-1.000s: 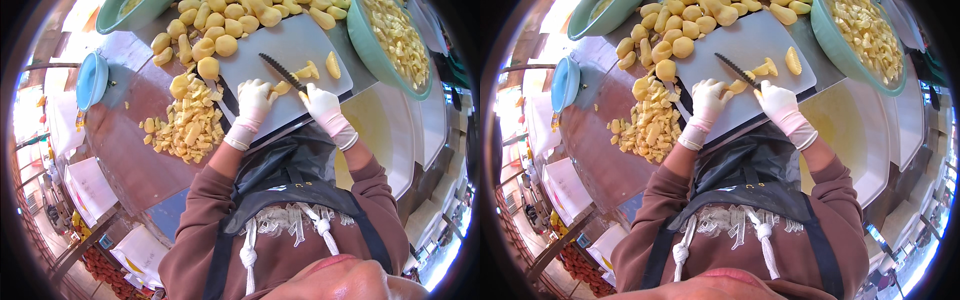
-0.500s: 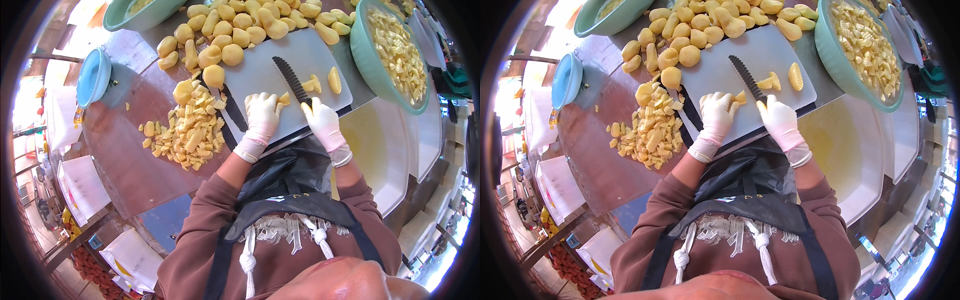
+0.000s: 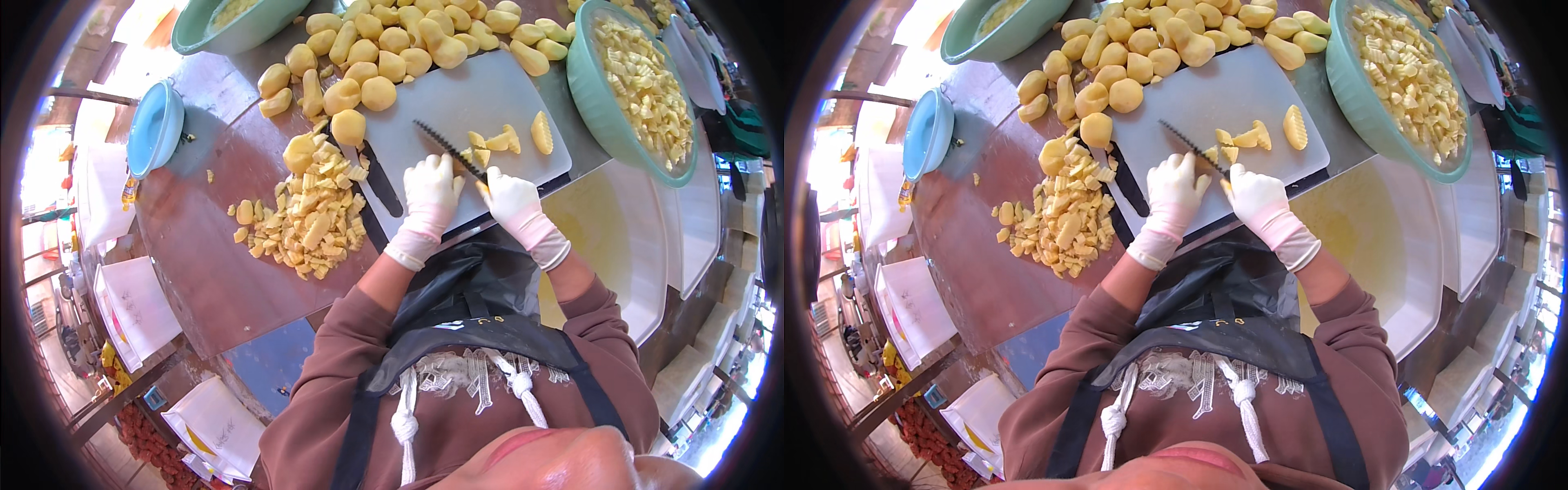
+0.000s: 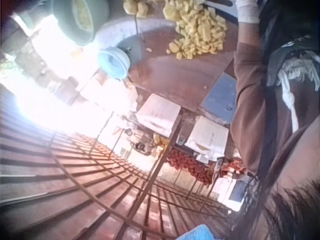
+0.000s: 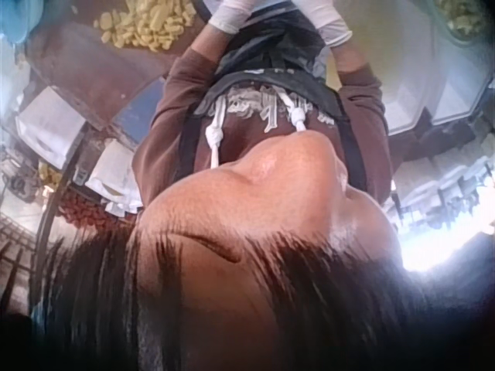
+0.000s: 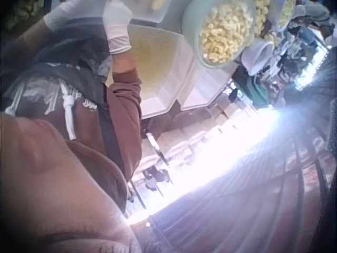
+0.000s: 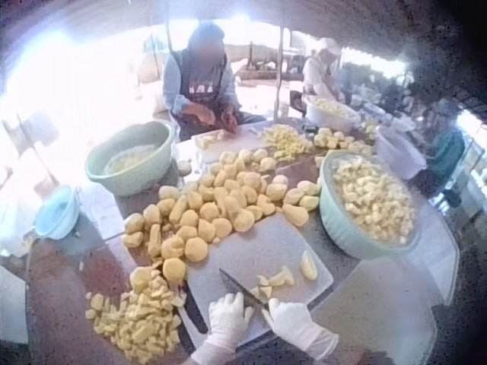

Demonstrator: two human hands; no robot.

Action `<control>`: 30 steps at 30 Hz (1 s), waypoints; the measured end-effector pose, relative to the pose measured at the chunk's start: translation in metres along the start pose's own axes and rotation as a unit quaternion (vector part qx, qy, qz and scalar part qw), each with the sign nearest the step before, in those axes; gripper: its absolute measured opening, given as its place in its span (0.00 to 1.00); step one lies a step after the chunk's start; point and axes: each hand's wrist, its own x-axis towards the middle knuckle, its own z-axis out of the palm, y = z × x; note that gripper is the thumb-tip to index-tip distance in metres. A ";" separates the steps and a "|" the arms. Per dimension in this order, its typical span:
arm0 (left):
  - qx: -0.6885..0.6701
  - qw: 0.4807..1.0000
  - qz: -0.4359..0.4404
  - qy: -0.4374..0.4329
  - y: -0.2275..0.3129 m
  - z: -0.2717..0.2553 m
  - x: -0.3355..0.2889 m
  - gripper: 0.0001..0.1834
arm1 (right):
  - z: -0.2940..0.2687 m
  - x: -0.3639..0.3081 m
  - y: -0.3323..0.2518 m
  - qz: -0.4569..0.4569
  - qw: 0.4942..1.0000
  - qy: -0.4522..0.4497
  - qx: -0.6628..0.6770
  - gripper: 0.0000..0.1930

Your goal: The person repeatedly picks up peeled potatoes from a pile on a metal table, places them on a cutting board, and chops them into small pieces using a serrated knife. The chopped pieces are periodically swept into a green bowl. The person wears gloves and an apron throughout the task.

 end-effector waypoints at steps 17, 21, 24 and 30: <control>0.276 0.956 -0.053 0.083 -0.072 -0.081 -0.018 0.09 | -0.023 -0.049 0.031 0.203 0.923 0.096 0.313 0.15; 0.092 0.974 0.175 0.108 -0.006 -0.047 0.029 0.12 | -0.030 -0.066 0.050 0.252 0.859 0.158 0.417 0.13; -0.013 0.937 0.345 0.060 0.066 -0.006 0.075 0.14 | -0.037 -0.080 0.064 0.258 0.850 0.203 0.412 0.12; 0.130 0.897 0.352 -0.233 0.124 0.044 0.143 0.07 | -0.040 -0.103 0.080 0.283 0.851 0.242 0.370 0.09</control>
